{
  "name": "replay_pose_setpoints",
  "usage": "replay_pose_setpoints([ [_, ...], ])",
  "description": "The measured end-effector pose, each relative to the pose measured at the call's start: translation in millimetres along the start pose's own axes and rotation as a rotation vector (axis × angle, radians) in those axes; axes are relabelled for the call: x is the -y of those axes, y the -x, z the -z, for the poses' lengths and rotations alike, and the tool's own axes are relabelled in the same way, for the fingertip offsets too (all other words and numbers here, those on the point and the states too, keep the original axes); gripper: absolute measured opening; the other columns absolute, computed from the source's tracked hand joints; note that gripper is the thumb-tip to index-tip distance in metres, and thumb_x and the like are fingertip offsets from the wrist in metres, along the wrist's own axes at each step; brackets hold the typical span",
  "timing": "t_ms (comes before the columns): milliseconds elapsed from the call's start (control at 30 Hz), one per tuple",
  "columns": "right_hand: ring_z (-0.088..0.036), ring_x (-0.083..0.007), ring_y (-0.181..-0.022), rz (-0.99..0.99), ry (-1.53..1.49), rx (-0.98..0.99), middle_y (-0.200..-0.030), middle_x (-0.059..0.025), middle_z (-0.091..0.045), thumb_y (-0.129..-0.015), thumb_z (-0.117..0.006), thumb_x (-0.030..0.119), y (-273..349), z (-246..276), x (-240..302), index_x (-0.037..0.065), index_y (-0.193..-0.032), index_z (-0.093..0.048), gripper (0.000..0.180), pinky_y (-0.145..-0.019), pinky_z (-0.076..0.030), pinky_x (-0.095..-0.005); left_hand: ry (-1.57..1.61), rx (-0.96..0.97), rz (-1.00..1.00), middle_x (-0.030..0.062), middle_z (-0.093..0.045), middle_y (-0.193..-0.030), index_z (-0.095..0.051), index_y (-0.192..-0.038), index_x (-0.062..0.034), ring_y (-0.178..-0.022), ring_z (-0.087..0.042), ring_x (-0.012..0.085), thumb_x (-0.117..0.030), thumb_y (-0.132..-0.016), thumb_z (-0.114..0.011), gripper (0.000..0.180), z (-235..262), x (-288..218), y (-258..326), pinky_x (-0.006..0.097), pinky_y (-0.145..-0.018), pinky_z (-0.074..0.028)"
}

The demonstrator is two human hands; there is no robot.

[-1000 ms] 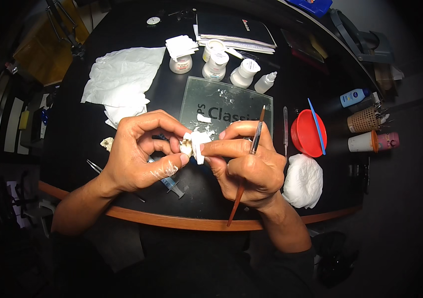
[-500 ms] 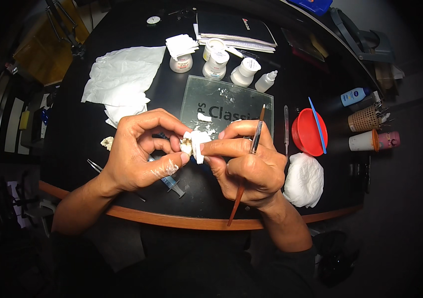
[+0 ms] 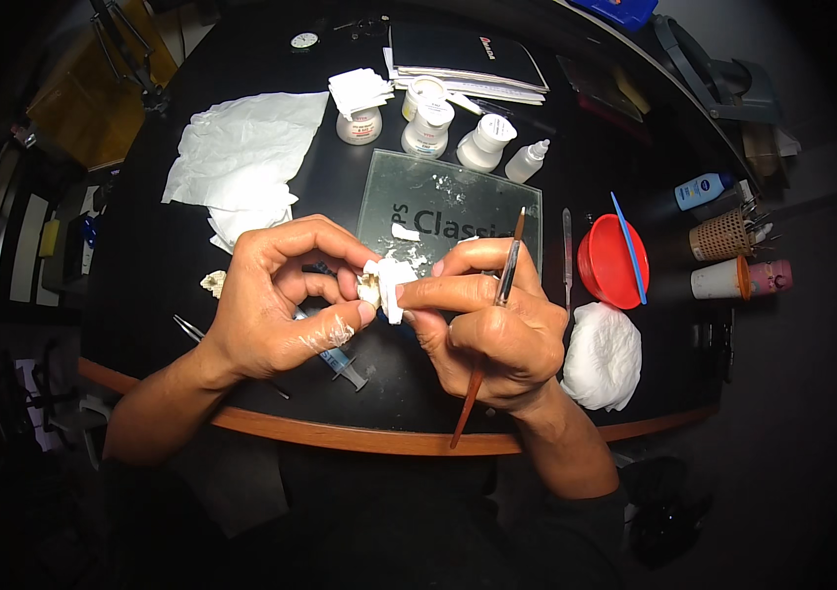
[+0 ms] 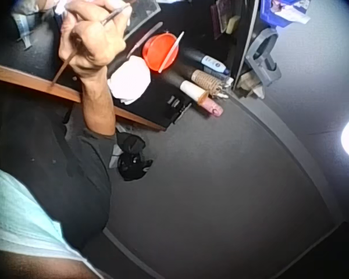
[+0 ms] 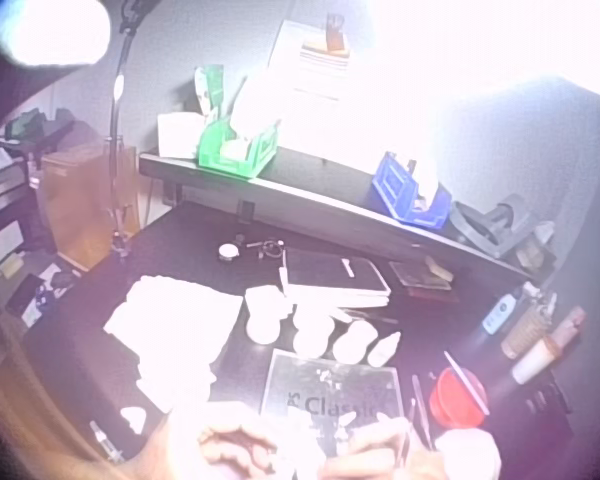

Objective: The person applies a white paste to a small white lattice object using a fine brush. They repeatedly dip the brush into a red bowl and wipe it on a tissue, then apply the paste to the object's surface.

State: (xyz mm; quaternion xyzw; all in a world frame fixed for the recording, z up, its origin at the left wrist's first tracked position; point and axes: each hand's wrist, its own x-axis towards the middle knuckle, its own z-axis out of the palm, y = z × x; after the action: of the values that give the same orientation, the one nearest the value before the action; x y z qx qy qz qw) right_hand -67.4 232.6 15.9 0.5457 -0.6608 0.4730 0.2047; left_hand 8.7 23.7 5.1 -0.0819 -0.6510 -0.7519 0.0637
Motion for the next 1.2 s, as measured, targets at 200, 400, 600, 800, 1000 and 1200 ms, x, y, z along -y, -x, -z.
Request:
replay_pose_setpoints([
  [200,-0.065,-0.0248,-0.082,-0.015,0.016,-0.03,-0.087,-0.0096,-0.078,-0.075,-0.081,-0.008,1,0,-3,0.011,-0.073,-0.05,0.036,-0.072,-0.053,-0.0327,0.005,0.072,0.035,0.0126,-0.063,-0.106,-0.068,-0.112,0.0105,-0.089,-0.061,0.0096,0.004,-0.082,-0.077,0.032,6,1,0,0.022,-0.079,-0.06],
  [400,-0.064,-0.0227,-0.081,-0.157,0.079,-0.218,-0.085,-0.0131,-0.075,-0.077,-0.077,-0.011,7,2,-15,0.008,-0.075,-0.049,0.034,-0.073,-0.05,-0.0325,0.119,0.08,0.087,0.0145,-0.064,-0.111,-0.066,-0.114,0.0123,-0.091,-0.061,0.0101,-0.001,-0.086,-0.076,0.032,9,0,3,0.022,-0.078,-0.058],
  [600,-0.054,-0.0199,-0.067,-0.337,0.502,-0.119,-0.066,-0.0045,-0.061,-0.075,-0.076,-0.006,7,15,-41,0.001,-0.079,-0.066,0.012,-0.058,-0.044,-0.0322,0.062,0.03,0.067,0.0146,-0.064,-0.111,-0.064,-0.116,0.0128,-0.094,-0.06,0.0103,-0.003,-0.086,-0.076,0.036,14,-4,-1,0.022,-0.079,-0.057],
  [800,-0.057,-0.0215,-0.072,-0.381,0.565,-0.072,-0.074,-0.0056,-0.067,-0.077,-0.081,0.002,13,17,-51,0.002,-0.08,-0.067,0.014,-0.062,-0.046,-0.0343,-0.055,-0.053,-0.037,0.0165,-0.064,-0.115,-0.065,-0.115,0.0108,-0.093,-0.061,0.0114,-0.002,-0.084,-0.073,0.034,25,-8,-5,0.023,-0.075,-0.059],
  [1000,-0.062,-0.0147,-0.084,-0.597,-0.052,-0.129,-0.092,-0.0141,-0.074,-0.108,-0.04,0.029,17,6,-11,-0.007,-0.11,-0.067,0.045,-0.082,-0.047,-0.0289,-0.053,-0.041,-0.048,0.0156,-0.062,-0.109,-0.064,-0.118,0.0125,-0.089,-0.06,0.0095,-0.002,-0.084,-0.073,0.038,26,-9,-5,0.019,-0.068,-0.052],
  [1200,-0.064,-0.0138,-0.086,-0.746,-0.271,-0.137,-0.089,-0.0128,-0.075,-0.1,-0.054,0.013,37,-11,-3,-0.005,-0.111,-0.06,0.022,-0.076,-0.049,-0.0286,-0.003,-0.031,-0.009,0.0133,-0.059,-0.104,-0.062,-0.119,0.0143,-0.084,-0.059,0.0081,0.004,-0.083,-0.068,0.038,23,-19,-4,0.019,-0.069,-0.049],
])
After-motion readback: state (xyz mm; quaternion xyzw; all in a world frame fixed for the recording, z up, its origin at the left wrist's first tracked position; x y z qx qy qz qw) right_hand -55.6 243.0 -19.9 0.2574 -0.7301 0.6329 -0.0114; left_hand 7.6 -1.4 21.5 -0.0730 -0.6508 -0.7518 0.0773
